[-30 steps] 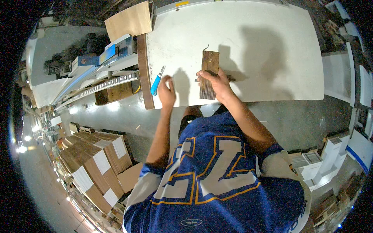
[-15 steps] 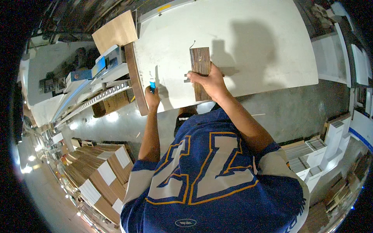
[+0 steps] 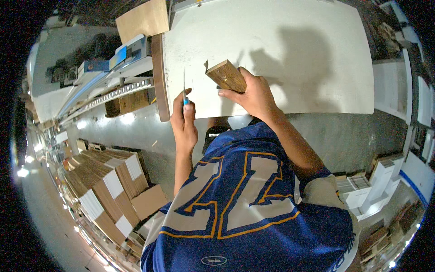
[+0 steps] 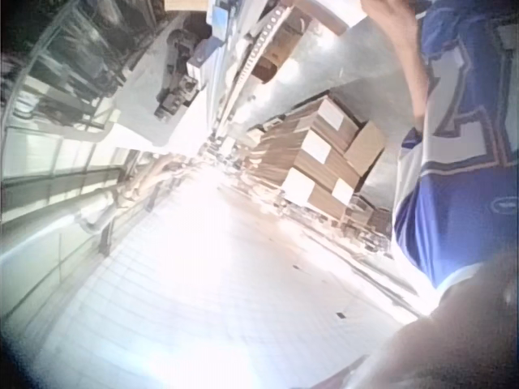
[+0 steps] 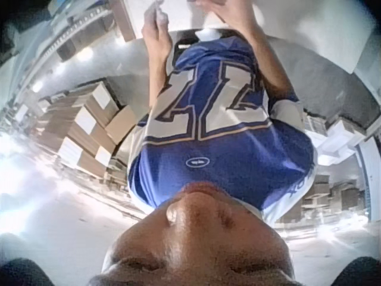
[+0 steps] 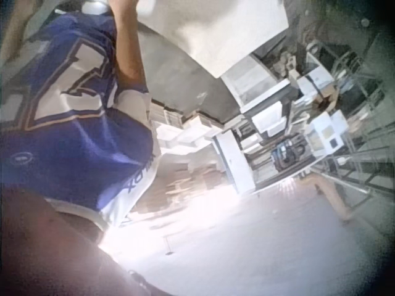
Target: The person uses a pen and a straight edge to mark lines on several small pieces of wood.
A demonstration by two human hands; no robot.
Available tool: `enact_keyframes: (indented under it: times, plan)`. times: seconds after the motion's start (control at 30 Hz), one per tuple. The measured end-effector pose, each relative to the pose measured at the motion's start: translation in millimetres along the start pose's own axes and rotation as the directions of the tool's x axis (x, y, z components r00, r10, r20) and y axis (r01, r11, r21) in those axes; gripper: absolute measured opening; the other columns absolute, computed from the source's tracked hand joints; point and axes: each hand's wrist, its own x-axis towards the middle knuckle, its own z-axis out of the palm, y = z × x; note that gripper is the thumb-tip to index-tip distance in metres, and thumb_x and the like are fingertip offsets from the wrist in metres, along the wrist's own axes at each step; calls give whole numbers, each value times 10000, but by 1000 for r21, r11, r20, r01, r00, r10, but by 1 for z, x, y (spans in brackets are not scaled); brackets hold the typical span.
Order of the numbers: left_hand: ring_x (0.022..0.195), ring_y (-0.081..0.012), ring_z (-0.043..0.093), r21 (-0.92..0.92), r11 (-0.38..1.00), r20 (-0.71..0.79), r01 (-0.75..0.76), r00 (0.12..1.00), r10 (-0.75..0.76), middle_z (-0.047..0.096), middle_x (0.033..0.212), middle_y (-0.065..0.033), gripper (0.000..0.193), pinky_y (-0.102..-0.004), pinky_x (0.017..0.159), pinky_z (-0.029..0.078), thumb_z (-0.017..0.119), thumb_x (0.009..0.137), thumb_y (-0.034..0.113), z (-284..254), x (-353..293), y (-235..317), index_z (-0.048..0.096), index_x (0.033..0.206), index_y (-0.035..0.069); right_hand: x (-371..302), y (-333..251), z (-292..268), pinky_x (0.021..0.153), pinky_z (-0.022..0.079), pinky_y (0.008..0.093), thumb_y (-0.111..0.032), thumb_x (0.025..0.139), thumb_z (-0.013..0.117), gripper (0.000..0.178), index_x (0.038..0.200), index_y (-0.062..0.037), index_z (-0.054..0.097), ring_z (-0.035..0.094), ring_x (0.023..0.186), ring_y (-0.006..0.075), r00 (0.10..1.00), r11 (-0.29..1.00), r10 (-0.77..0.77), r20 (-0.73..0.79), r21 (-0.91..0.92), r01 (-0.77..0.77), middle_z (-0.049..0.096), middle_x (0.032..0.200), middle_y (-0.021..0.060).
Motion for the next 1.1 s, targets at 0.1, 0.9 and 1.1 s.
enact_keyframes:
  times: [0.1,0.9,1.1]
  plan:
    - [863,-326,631,111,992,13,-67,998,66,628,949,-182,501,-412,810,508,513,1078,354,-4,-11,21,508,1411,-20,-1,-8,-4,714,567,384,-423,777,902,607,1082,39,653,719,734,294,991,981,82,109,-182,-61,721,819,179]
    - [1306,-371,606,-82,993,160,85,984,-71,619,1394,-251,464,-411,1038,495,521,1089,290,-19,-39,43,515,1506,89,-9,-11,-4,610,560,381,-351,750,921,464,937,-25,649,714,662,313,946,888,-300,125,-325,325,710,760,152]
    - [1048,-259,682,-75,993,187,91,980,-75,654,1349,-240,479,-351,921,526,521,1090,313,-20,-39,35,521,1494,57,-13,-10,-5,627,568,380,-342,747,922,471,961,-6,672,720,693,311,926,879,-362,107,-293,377,715,784,160]
